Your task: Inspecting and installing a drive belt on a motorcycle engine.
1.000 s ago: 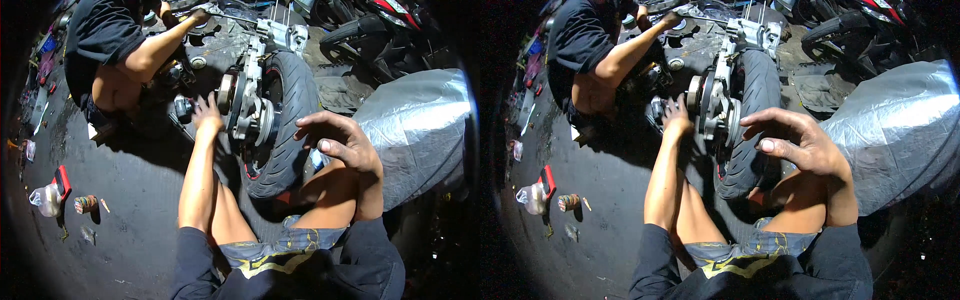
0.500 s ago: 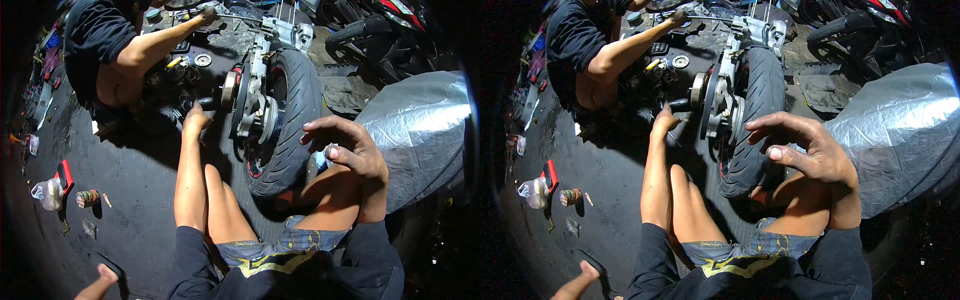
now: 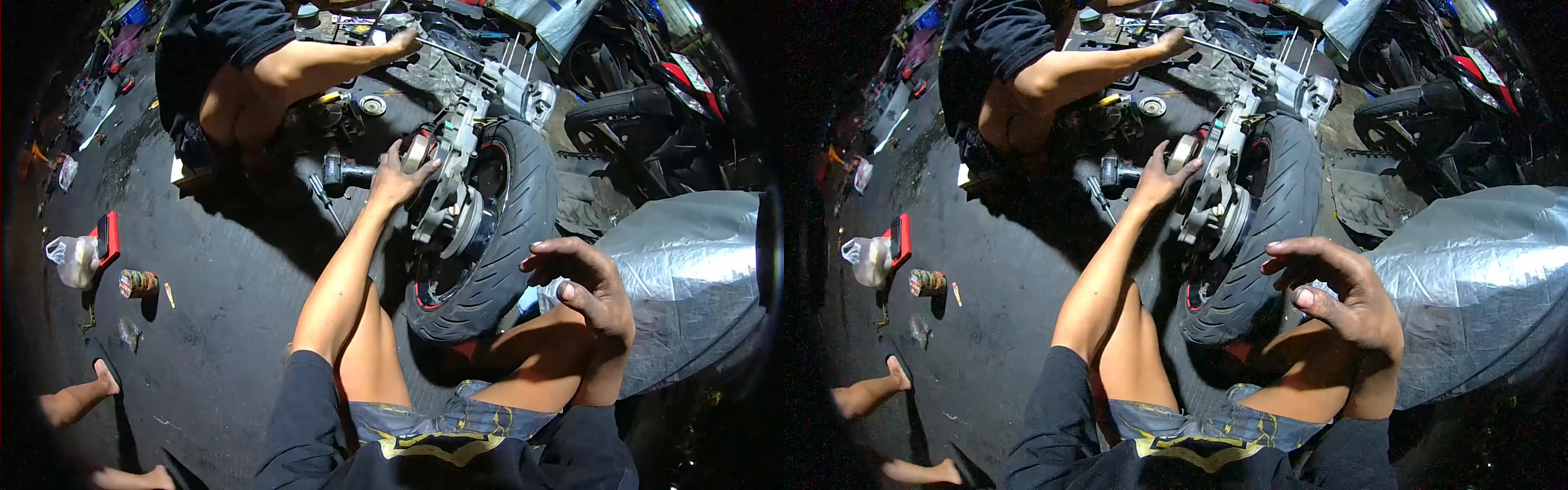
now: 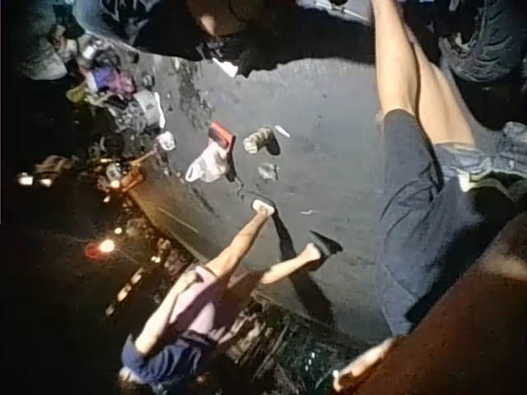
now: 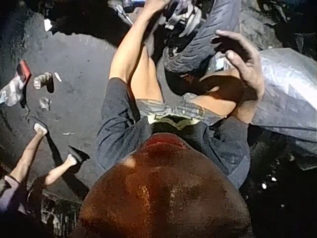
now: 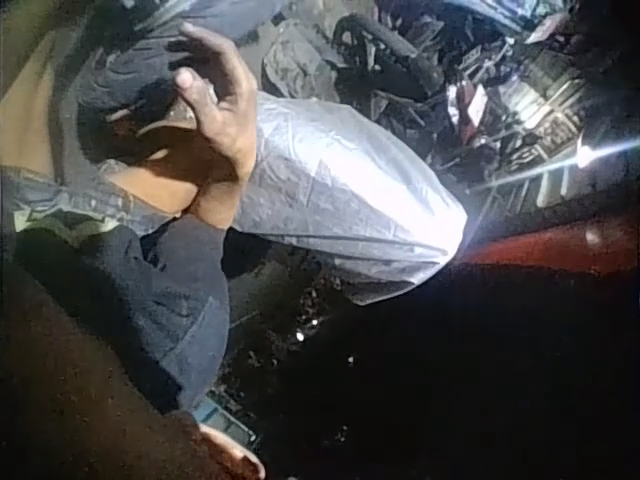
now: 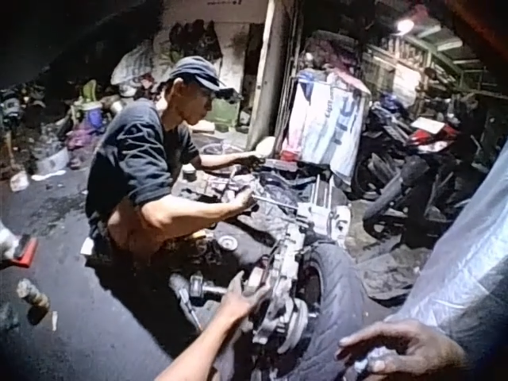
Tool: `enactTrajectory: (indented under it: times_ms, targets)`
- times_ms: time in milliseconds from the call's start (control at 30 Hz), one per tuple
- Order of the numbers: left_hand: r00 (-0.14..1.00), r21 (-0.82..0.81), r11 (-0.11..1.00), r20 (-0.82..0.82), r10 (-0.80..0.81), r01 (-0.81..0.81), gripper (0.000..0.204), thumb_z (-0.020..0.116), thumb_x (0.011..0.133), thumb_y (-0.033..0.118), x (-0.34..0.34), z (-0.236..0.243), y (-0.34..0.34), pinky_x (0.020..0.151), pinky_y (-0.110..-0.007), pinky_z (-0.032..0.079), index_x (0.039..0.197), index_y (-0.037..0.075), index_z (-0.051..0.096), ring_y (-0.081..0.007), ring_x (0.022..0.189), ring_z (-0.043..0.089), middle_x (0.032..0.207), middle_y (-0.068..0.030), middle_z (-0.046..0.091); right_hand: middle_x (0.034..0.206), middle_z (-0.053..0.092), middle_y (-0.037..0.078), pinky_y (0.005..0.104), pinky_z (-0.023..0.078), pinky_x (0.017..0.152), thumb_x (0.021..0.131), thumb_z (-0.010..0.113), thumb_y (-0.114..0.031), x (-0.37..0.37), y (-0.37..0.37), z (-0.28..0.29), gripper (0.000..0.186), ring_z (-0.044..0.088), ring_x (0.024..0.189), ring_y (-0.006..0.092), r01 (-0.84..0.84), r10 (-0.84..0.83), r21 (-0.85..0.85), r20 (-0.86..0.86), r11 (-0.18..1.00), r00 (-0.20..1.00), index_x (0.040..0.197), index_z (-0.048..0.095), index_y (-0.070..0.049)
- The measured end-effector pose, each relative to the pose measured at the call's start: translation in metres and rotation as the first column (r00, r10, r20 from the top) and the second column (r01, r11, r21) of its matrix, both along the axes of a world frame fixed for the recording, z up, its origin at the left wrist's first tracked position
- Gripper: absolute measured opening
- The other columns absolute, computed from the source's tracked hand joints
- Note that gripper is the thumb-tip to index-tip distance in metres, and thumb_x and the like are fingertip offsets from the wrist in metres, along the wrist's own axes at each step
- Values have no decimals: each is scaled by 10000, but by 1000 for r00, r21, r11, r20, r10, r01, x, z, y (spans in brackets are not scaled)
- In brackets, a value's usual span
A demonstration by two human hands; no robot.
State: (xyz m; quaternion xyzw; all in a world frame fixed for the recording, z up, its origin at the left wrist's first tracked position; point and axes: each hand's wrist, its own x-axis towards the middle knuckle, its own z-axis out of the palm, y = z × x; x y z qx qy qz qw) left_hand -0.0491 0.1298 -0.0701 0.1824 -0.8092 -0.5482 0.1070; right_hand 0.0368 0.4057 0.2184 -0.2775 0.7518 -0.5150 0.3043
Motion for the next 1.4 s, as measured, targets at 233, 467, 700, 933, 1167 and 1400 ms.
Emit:
enactTrajectory:
  times_ms: [233, 467, 700, 933, 1167, 1400]
  targets:
    - [999, -34, 999, 39, 20, -19, 1190, 724, 728, 786, 0, -1, 2, 1126, -487, 413, 1534, 1, 335, -448, 1370, 480, 1461, -326, 475, 1170, 699, 193, 341, 534, 913, 905, 722, -322, -2, 0, -1, 567, 686, 1031, 220, -2, 3, -10, 3, 1000, 1000, 1309, 610, 60]
    - [975, 94, 971, -58, -213, 218, 1213, 950, 601, 259, 3, -4, -16, 1178, -442, 375, 1566, 29, 252, -426, 1415, 436, 1486, -326, 445, 1182, 695, 192, 360, 534, 951, 907, 710, -243, -3, -4, 2, 511, 682, 1099, 247, -47, 47, -7, -21, 999, 999, 1302, 615, 67]
    - [839, 153, 832, 36, -544, 533, 1211, 703, 661, -25, 15, -26, -39, 1160, -356, 354, 1643, 158, 19, -280, 1398, 435, 1553, -208, 421, 1194, 695, 197, 366, 545, 948, 882, 729, -237, -4, -9, 2, 526, 688, 1094, 252, -47, 47, 2, -3, 999, 999, 1306, 625, 56]
    - [951, 228, 929, 36, -308, 292, 1082, 830, 809, 479, -2, -25, -24, 1135, -377, 383, 1588, 25, 232, -306, 1353, 478, 1477, -229, 469, 1205, 691, 208, 375, 551, 943, 885, 735, -248, -2, -7, 0, 538, 692, 1093, 263, -85, 85, -11, -28, 996, 996, 1318, 623, 50]
    - [966, 74, 997, 256, -12, -7, 1257, 669, 671, 882, 0, 14, 4, 1143, -566, 339, 1528, 11, 372, -428, 1390, 483, 1488, -288, 497, 1207, 693, 206, 384, 550, 946, 888, 731, -276, -2, -5, 0, 548, 691, 1099, 269, -64, 64, 0, -22, 998, 998, 1314, 626, 52]
    - [949, 6, 999, 312, -46, 47, 1243, 867, 628, 670, 5, 19, -7, 1112, -533, 396, 1555, 38, 332, -414, 1329, 554, 1415, -270, 581, 1156, 687, 228, 391, 534, 922, 839, 742, -408, 0, -9, 1, 671, 697, 1035, 288, 22, -21, 80, -11, 997, 1000, 1276, 619, 86]
